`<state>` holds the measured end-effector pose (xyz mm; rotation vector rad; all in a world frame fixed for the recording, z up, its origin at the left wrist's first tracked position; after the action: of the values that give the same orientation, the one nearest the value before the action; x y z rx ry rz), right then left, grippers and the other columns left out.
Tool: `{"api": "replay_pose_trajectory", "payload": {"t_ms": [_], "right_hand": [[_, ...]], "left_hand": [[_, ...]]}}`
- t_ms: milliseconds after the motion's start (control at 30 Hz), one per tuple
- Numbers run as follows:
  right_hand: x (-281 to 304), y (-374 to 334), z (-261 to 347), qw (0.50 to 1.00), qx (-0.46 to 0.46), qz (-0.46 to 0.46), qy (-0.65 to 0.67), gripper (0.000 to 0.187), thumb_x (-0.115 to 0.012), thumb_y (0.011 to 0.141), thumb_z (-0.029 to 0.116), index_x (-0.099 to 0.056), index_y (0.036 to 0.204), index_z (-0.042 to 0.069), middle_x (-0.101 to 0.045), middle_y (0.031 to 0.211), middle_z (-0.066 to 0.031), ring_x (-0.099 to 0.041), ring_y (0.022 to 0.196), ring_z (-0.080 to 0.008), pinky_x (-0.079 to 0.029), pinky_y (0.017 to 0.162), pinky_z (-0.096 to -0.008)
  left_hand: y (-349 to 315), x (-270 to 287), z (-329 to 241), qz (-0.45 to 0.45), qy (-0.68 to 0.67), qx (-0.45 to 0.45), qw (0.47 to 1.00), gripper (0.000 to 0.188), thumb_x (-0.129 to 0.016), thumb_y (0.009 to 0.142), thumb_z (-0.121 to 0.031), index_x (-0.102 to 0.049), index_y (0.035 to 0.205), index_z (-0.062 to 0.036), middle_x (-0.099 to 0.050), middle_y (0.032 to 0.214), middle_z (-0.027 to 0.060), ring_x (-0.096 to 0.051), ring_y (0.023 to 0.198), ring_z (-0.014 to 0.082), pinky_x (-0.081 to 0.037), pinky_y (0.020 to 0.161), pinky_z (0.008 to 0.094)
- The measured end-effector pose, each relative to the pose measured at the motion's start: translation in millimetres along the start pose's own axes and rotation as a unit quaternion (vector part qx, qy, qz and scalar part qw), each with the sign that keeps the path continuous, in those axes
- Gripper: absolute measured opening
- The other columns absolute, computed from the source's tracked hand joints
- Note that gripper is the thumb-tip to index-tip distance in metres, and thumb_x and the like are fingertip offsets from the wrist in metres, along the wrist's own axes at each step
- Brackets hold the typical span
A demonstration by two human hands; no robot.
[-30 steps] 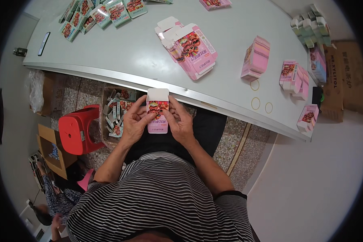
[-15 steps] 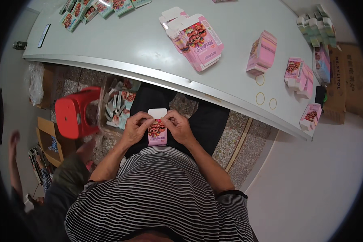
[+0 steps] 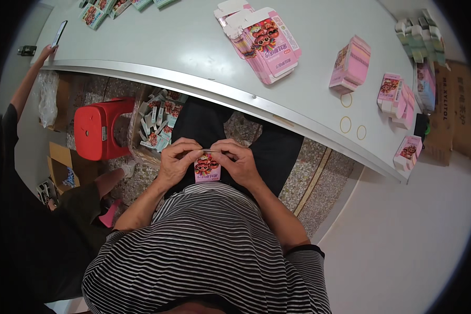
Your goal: Packaging product sachets into pink cardboard boxes on a workbench.
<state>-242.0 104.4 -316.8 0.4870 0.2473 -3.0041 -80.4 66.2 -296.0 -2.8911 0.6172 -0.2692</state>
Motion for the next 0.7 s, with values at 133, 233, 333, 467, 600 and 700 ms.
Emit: {"api": "replay_pose_trajectory", "payload": {"t_ms": [133, 233, 333, 467, 600, 700], "right_hand": [[3, -1, -9, 0.999, -0.051, -0.010, 0.014, 0.016, -0.065, 0.096, 0.006, -0.070, 0.107, -0.005, -0.066, 0.102, -0.0064, -0.065, 0.092, -0.0104, -0.053, 0.079, -0.0234], [1, 2, -8, 0.995, -0.092, -0.002, 0.021, 0.017, -0.065, 0.096, 0.006, -0.070, 0.108, -0.004, -0.068, 0.096, -0.0054, -0.065, 0.088, -0.0094, -0.054, 0.078, -0.0233], [-4, 6, 5, 0.997, -0.081, 0.004, 0.003, 0.015, -0.064, 0.095, 0.004, -0.070, 0.106, -0.006, -0.068, 0.095, -0.0061, -0.062, 0.084, -0.0085, -0.050, 0.075, -0.0230], [-2, 7, 2, 0.996, -0.092, 0.009, -0.015, 0.017, -0.064, 0.096, 0.004, -0.070, 0.107, -0.006, -0.068, 0.094, -0.0058, -0.062, 0.083, -0.0086, -0.050, 0.074, -0.0234], [0, 8, -3, 0.996, -0.085, 0.011, 0.000, 0.018, -0.065, 0.096, 0.006, -0.071, 0.108, -0.005, -0.068, 0.094, -0.0056, -0.062, 0.083, -0.0086, -0.050, 0.073, -0.0232], [3, 5, -5, 0.998, -0.060, 0.018, -0.014, 0.020, -0.066, 0.095, 0.009, -0.071, 0.111, -0.003, -0.068, 0.095, -0.0059, -0.062, 0.081, -0.0085, -0.051, 0.072, -0.0232]], "left_hand": [[-1, -5, 1, 0.013, -0.069, 0.028, 0.997, 0.015, -0.072, 0.090, -0.004, -0.071, 0.103, 0.0033, -0.069, 0.100, 0.0095, -0.063, 0.089, 0.0121, -0.051, 0.077, 0.0244], [-3, -6, 11, 0.021, -0.117, 0.094, 0.988, 0.014, -0.071, 0.090, -0.003, -0.072, 0.103, 0.0026, -0.069, 0.100, 0.0079, -0.063, 0.086, 0.0094, -0.050, 0.076, 0.0231], [0, -7, 10, 0.036, -0.144, 0.135, 0.980, 0.014, -0.070, 0.090, -0.002, -0.072, 0.103, 0.0017, -0.070, 0.097, 0.0060, -0.064, 0.082, 0.0081, -0.051, 0.074, 0.0223], [-1, -11, 17, 0.021, -0.232, 0.207, 0.950, 0.014, -0.069, 0.088, 0.000, -0.073, 0.101, 0.0021, -0.072, 0.086, 0.0056, -0.065, 0.075, 0.0080, -0.053, 0.068, 0.0222], [-1, -10, 19, 0.023, -0.206, 0.196, 0.959, 0.015, -0.069, 0.090, -0.003, -0.074, 0.103, 0.0020, -0.072, 0.086, 0.0059, -0.066, 0.075, 0.0088, -0.055, 0.069, 0.0226], [2, -5, 6, 0.043, -0.114, 0.107, 0.987, 0.016, -0.068, 0.092, -0.007, -0.074, 0.105, 0.0019, -0.073, 0.088, 0.0071, -0.067, 0.076, 0.0095, -0.055, 0.070, 0.0226]]}}
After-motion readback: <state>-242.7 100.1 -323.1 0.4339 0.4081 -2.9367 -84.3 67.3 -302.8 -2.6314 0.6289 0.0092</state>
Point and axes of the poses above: each hand's wrist, its own y-axis towards the middle knuckle, its own x-axis out of the back of the hand, z = x × y, the point moved 10 cm from there along y, towards the middle knuckle
